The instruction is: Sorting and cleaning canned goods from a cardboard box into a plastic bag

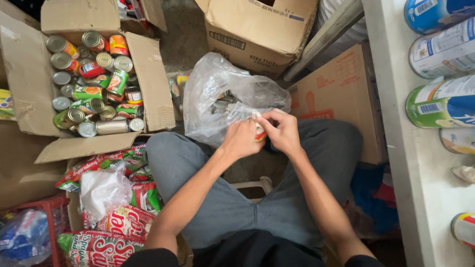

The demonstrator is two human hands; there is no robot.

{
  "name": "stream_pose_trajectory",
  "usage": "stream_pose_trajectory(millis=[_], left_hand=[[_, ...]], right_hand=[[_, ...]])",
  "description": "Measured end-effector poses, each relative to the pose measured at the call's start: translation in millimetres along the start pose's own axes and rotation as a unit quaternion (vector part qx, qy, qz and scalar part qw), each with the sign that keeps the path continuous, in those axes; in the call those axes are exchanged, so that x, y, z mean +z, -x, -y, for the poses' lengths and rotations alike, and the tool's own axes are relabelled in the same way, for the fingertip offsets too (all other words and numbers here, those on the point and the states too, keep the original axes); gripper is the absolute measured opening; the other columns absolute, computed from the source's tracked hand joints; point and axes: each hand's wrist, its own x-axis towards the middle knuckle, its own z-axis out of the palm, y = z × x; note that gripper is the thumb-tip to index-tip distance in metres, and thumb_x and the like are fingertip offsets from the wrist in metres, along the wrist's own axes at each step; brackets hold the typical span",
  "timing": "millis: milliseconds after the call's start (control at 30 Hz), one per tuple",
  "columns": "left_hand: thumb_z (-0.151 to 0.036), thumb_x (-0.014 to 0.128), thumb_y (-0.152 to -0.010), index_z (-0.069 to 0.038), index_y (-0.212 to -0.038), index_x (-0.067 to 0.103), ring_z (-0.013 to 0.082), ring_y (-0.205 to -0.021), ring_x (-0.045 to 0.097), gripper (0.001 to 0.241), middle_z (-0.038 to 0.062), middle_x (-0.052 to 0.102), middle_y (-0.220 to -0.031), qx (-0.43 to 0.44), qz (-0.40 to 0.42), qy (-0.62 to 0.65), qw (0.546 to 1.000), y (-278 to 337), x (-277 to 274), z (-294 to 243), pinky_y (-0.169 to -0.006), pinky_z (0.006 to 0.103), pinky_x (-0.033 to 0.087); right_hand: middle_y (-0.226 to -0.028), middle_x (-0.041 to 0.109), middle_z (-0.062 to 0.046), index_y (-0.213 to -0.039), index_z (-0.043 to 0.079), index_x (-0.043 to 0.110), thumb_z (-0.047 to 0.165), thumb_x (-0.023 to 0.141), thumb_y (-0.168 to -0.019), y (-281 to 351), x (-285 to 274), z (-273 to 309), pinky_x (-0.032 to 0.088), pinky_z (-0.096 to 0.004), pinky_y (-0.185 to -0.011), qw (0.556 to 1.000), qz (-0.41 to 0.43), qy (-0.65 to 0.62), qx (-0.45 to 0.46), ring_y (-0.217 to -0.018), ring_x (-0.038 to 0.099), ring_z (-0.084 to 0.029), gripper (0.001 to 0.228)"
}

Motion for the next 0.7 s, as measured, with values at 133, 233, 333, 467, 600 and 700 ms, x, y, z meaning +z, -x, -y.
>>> stream_pose_trajectory(millis=[133,233,333,467,600,700], left_hand=[[-0.045,0.067,-0.071,-0.009,-0.104,0.059,0.0447,-0.088,0.073,0.049,0.015,0.073,-0.090,-0.015,-0.010,0.029,0.999,2,-6,-1,-0.082,0.0570,0.057],[-0.046,0.068,-0.071,-0.009,-0.106,0.059,0.0443,-0.091,0.072,0.051,0.015,0.072,-0.091,-0.038,-0.032,0.047,0.998,3,-25,-13,-0.083,0.0565,0.056],[-0.045,0.070,-0.069,-0.012,-0.110,0.060,0.0416,-0.095,0.072,0.054,0.013,0.072,-0.093,-0.071,-0.040,0.054,0.995,1,-32,-8,-0.086,0.0543,0.055],[-0.043,0.070,-0.067,-0.011,-0.106,0.059,0.0396,-0.089,0.073,0.051,0.012,0.070,-0.088,-0.030,-0.092,0.026,0.995,0,-8,-1,-0.081,0.0508,0.056],[-0.034,0.066,-0.073,-0.010,-0.094,0.060,0.0376,-0.081,0.072,0.033,0.013,0.066,-0.080,0.062,-0.153,-0.039,0.986,-8,48,21,-0.079,0.0477,0.054],[-0.033,0.067,-0.072,-0.010,-0.095,0.060,0.0342,-0.079,0.071,0.033,0.010,0.066,-0.080,0.104,-0.182,-0.050,0.977,-5,32,6,-0.077,0.0452,0.053]], right_hand=[[-0.066,0.068,-0.006,-0.088,0.013,0.082,0.014,0.084,-0.086,-3,-3,-1,0.049,-0.031,-0.059,0.997,0.000,0.064,0.048,-0.061,0.063,-0.016,0.003],[-0.067,0.068,-0.009,-0.088,0.011,0.081,0.012,0.084,-0.084,-2,-15,6,0.050,-0.032,-0.060,0.997,0.007,0.052,0.061,-0.064,0.062,-0.015,0.005],[-0.067,0.069,-0.011,-0.088,0.010,0.081,0.012,0.084,-0.083,0,-15,7,0.050,-0.034,-0.061,0.997,0.023,0.047,0.062,-0.065,0.063,-0.017,0.006],[-0.067,0.070,-0.006,-0.087,0.015,0.082,0.016,0.085,-0.082,4,-8,-1,0.052,-0.032,-0.063,0.992,0.001,0.069,0.102,-0.066,0.065,-0.015,0.006],[-0.067,0.070,-0.008,-0.087,0.015,0.082,0.019,0.084,-0.083,3,-2,-5,0.052,-0.035,-0.060,0.986,-0.017,0.115,0.120,-0.065,0.069,-0.023,0.005],[-0.068,0.072,-0.004,-0.087,0.018,0.082,0.024,0.083,-0.084,4,-6,-16,0.053,-0.036,-0.063,0.978,-0.020,0.123,0.166,-0.066,0.070,-0.021,0.007]])
